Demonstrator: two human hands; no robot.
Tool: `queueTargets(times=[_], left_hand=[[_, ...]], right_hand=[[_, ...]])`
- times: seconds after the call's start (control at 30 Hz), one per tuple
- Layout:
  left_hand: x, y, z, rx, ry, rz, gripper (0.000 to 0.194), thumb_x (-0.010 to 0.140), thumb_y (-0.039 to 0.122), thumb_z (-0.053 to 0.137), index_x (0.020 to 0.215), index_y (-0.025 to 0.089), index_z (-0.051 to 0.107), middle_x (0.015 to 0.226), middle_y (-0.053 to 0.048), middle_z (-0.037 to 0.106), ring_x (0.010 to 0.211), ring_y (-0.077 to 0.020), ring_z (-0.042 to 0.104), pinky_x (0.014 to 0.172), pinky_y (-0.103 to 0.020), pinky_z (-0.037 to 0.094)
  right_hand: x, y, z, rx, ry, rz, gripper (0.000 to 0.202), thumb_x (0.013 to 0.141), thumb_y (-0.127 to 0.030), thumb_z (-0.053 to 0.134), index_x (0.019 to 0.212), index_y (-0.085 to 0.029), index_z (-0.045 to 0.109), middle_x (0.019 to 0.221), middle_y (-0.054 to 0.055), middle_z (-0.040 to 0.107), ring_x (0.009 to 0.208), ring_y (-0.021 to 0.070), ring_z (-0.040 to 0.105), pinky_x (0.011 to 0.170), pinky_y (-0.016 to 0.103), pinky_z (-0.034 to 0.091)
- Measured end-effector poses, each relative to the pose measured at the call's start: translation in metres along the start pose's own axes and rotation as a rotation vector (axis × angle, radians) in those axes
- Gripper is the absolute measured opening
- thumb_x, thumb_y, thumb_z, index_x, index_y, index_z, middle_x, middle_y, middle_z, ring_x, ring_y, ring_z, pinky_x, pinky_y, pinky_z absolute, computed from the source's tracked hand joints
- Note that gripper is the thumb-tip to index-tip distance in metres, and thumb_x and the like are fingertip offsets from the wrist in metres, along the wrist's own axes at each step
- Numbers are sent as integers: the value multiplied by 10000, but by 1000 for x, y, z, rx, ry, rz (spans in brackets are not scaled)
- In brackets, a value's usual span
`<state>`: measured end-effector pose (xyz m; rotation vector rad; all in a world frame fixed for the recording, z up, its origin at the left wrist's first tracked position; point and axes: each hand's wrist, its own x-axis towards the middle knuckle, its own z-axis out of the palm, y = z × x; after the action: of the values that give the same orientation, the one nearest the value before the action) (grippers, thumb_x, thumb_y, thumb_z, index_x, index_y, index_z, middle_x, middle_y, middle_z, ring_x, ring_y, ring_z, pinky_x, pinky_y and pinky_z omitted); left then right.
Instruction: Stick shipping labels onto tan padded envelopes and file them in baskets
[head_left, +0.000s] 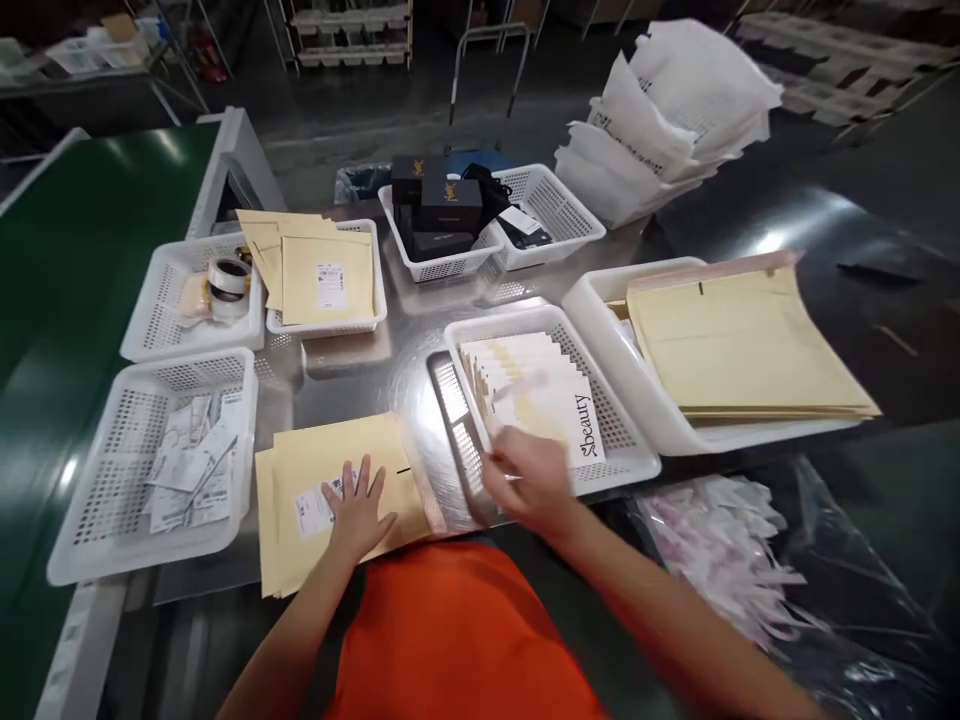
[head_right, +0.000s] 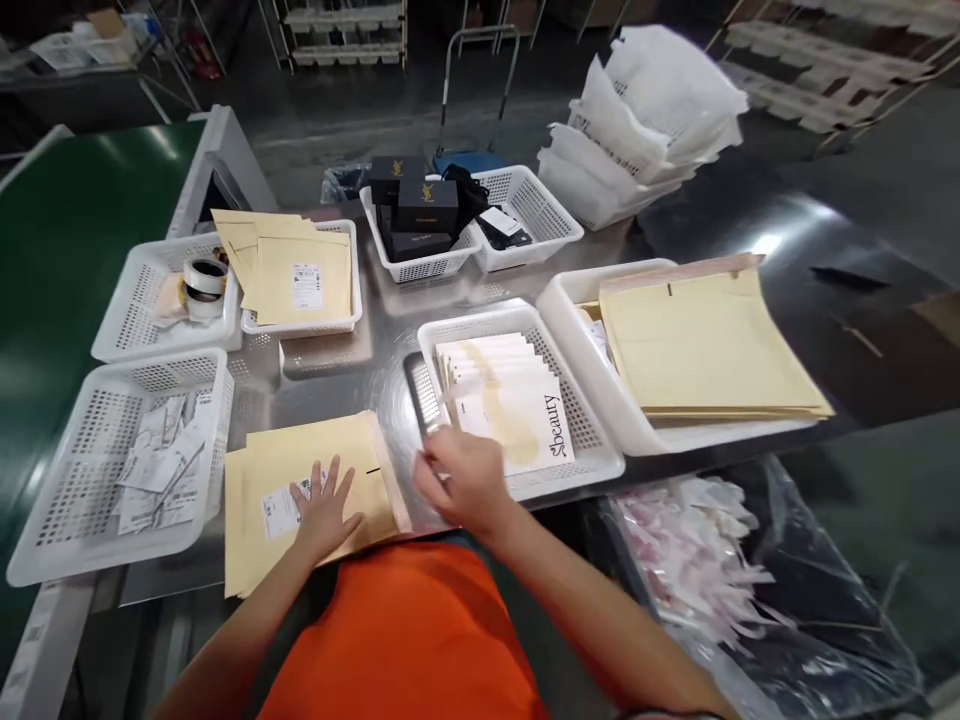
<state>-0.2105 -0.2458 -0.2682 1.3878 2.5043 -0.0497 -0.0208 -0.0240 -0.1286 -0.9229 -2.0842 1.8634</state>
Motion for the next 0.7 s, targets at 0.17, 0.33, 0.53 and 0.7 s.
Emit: queueTargets(times=[0.17,0.33,0.53,0.7], left_hand=[[2,-2,3,-4,-36,-8,732,849,500,482,1487,320,173,1606,-47,42,1446,-411,-34,999,-798,44],[3,-3,6,5,-55,-20,768,845,540,491,1485,337,119,1604,-59,41,1446,-412,-27,1002,-794,22],[6,-4,12,5,-72,-15,747,851,554,469,1479,355,115,1603,-57,69,1444,-421,-10,987,-806,-3],[6,-5,15,-9,-61,-20,777,838,562,489,1481,342,113,1603,-56,66,1441,-428,-23,993,-801,-12]], right_hand=[[45,67,92,-825,-20,75,204,876,-354,536,934,-168,596,875,99,689,810,223,632,644,273,388],[47,92,102,-833,-138,-10,235,941,-267,419,807,-184,594,821,49,683,754,170,615,616,249,340],[55,80,129,-796,-90,-30,202,934,-285,417,840,-205,577,834,42,680,745,176,611,605,254,334],[52,88,121,-824,62,87,267,923,-425,451,823,-197,545,710,23,639,655,176,592,562,253,285]])
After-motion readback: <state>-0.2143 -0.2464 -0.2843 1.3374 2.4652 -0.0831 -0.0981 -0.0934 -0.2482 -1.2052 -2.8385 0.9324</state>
